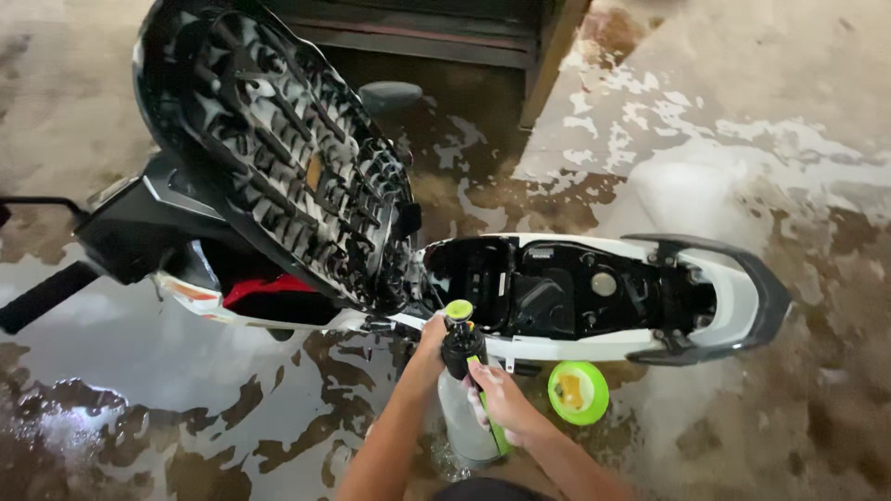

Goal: The person scrubs the under-seat compartment and seat of a white scooter with a soapy sponge and a toothbrush, then sprays the seat with a handheld pressure sprayer. The scooter seat is lifted to access the storage area, and the person repeatedly scrubs and sprays the seat surface.

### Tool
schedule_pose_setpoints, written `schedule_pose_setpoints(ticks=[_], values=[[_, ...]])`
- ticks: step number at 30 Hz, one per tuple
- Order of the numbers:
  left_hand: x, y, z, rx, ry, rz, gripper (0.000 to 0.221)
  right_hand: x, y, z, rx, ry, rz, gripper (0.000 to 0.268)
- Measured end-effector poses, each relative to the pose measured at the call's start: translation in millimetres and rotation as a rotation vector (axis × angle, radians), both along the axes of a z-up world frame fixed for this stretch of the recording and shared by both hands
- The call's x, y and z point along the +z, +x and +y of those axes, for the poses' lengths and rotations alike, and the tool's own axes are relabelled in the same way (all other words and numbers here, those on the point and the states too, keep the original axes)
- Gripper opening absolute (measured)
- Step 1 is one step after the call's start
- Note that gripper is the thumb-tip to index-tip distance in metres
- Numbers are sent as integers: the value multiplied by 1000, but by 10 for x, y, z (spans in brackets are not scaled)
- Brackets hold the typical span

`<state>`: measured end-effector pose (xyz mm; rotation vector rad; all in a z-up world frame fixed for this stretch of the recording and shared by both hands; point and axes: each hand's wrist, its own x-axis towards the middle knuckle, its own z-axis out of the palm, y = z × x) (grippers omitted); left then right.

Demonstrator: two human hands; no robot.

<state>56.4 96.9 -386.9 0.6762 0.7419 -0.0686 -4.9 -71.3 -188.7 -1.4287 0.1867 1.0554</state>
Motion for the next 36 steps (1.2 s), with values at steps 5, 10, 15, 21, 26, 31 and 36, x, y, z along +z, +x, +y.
schedule_pose_setpoints(ticks=[5, 10, 15, 21, 26, 31, 36], values=[[-165, -67, 177, -88, 173, 212, 30, -91, -193, 198, -82, -25, 53, 45], [-236, -75, 251, -174, 156, 188, 28, -161, -286, 328, -144, -13, 70, 46], [-291, -65, 275, -224, 74, 80, 30, -236, -271, 368, -141, -15, 56, 46], [-336, -108, 249, -214, 93, 201, 32, -299, -277, 348, -145, -21, 89, 46], [-366, -170, 270, -242, 290, 0, 41, -351, -295, 347, -115, -53, 68, 46], [-358, -118, 306, -193, 30, 62, 43, -422, -305, 360, -85, -50, 20, 46], [-380, -156, 292, -245, 22, 154, 38, -539, -358, 302, -99, -90, 10, 48]])
